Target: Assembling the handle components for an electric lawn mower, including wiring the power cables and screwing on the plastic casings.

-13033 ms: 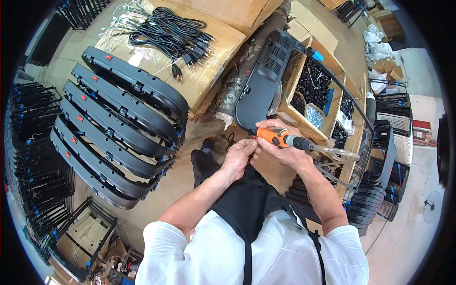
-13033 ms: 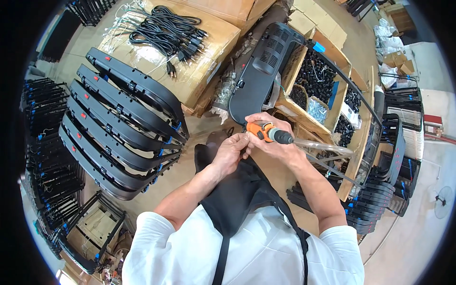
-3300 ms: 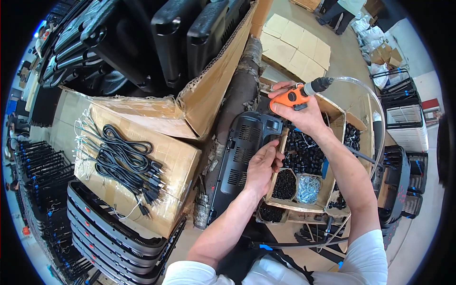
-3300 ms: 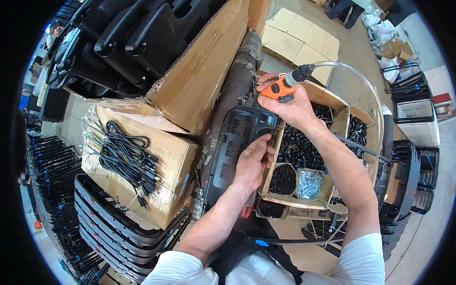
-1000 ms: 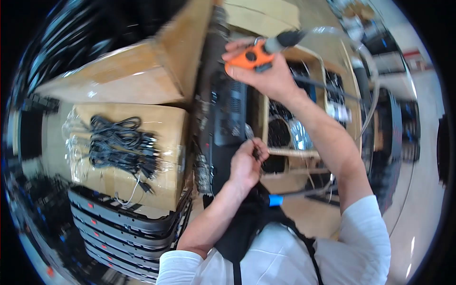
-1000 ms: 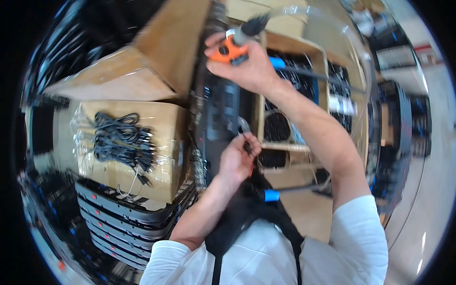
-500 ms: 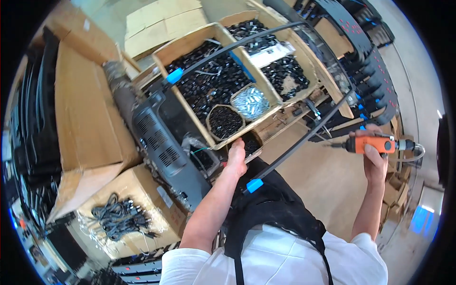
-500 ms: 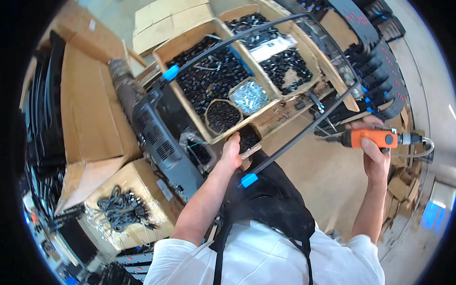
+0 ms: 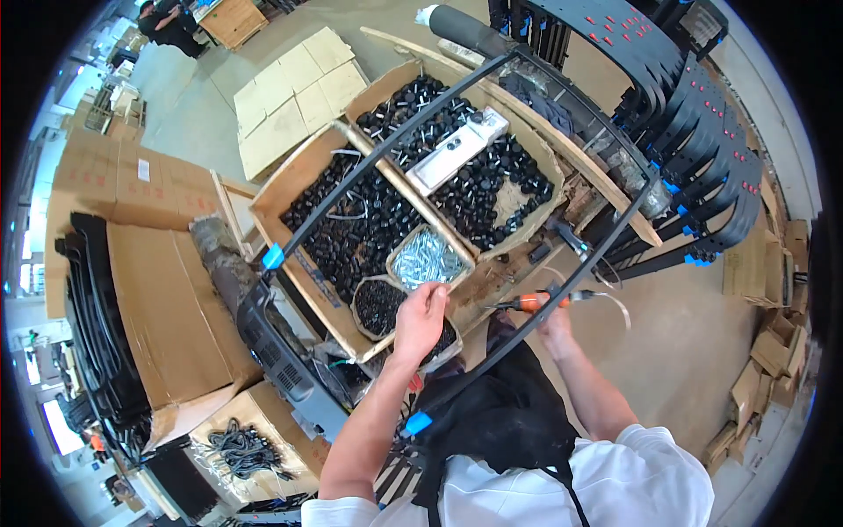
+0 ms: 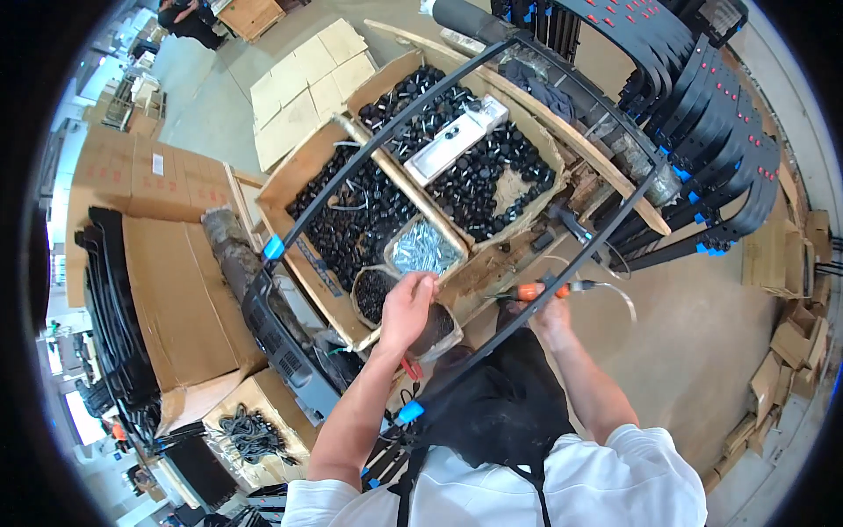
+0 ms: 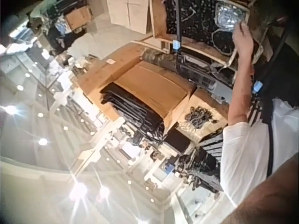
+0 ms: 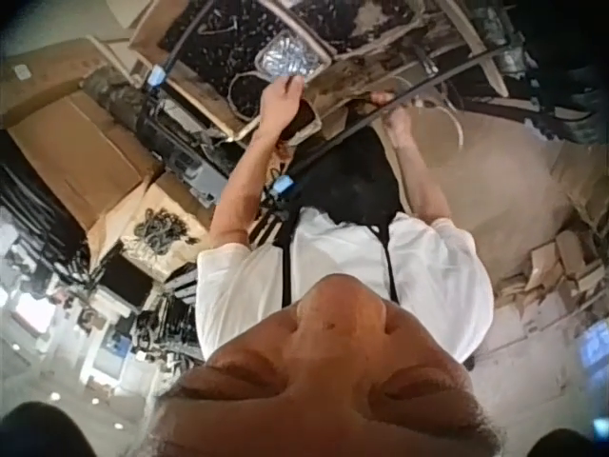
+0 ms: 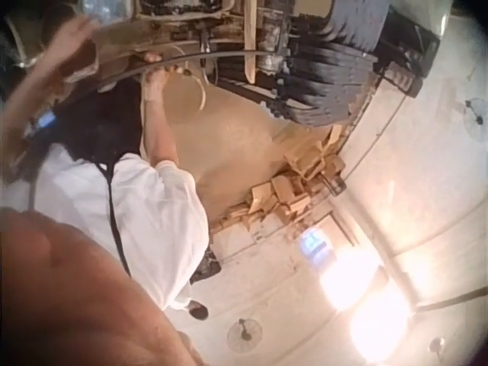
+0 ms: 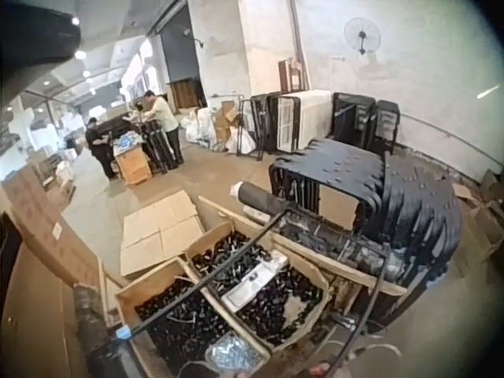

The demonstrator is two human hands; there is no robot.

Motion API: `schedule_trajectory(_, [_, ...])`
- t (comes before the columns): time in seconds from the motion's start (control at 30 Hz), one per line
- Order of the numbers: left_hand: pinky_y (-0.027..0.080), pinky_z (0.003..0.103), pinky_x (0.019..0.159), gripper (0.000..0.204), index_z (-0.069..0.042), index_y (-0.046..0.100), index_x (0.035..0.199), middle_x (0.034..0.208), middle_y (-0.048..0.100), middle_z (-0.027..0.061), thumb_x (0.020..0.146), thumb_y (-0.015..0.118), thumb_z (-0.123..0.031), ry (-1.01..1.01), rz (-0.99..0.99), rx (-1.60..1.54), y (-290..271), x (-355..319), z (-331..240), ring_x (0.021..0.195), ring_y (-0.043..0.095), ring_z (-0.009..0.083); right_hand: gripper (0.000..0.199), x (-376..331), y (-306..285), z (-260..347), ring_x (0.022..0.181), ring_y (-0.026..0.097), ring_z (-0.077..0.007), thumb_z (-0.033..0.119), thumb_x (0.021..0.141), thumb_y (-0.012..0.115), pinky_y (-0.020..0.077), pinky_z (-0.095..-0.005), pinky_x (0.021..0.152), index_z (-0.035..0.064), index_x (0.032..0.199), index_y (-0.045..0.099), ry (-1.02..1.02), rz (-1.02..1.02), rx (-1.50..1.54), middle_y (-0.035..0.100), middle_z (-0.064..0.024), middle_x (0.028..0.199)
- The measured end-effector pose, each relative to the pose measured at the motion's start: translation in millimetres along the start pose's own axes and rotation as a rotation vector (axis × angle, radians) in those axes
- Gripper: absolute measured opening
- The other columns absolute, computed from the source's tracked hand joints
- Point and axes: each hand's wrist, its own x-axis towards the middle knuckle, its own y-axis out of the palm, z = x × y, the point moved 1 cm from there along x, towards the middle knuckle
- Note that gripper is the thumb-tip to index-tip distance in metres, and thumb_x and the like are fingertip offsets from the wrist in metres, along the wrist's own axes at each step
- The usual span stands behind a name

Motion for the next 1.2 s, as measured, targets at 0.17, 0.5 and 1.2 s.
schedule_trajectory(0.17, [0.055,0.047,0.087,0.021,-0.008,0.072,0.115,0.104,0.073,0.0162,0.103,0.063,-0.023,0.358,-0.096,0.352,91,130,-71,0.098,0.070,0.0385,0.018,88,3,-22,0.087,0.071,-0.0193,0.027,0.102,0.067,0.0620,-0.0314,0.079,0.0102,0.105,0.072,0.189,-0.006,0.035,0.073,-0.0054,0.099])
schedule_trajectory(0.5, [0.057,0.051,0.097,0.051,-0.009,0.053,0.138,0.131,0.063,0.0212,0.094,0.073,-0.028,0.226,0.623,0.907,217,238,-33,0.119,0.067,0.0406,0.029,-52,4,232,0.085,0.073,-0.0127,0.031,0.099,0.067,0.0579,-0.0323,0.079,0.0072,0.108,0.079,0.419,0.963,-1.266,0.079,-0.0018,0.094])
schedule_trajectory(1.2, [0.057,0.028,0.082,0.032,0.002,0.066,0.130,0.106,0.072,0.0088,0.105,0.065,-0.017,0.038,0.022,-0.169,105,322,-176,0.099,0.069,0.0102,0.027,206,138,169,0.113,0.074,-0.0262,0.016,0.095,0.062,0.0620,-0.0437,0.075,0.0122,0.114,0.081,-0.596,0.694,-2.424,0.077,-0.0079,0.122])
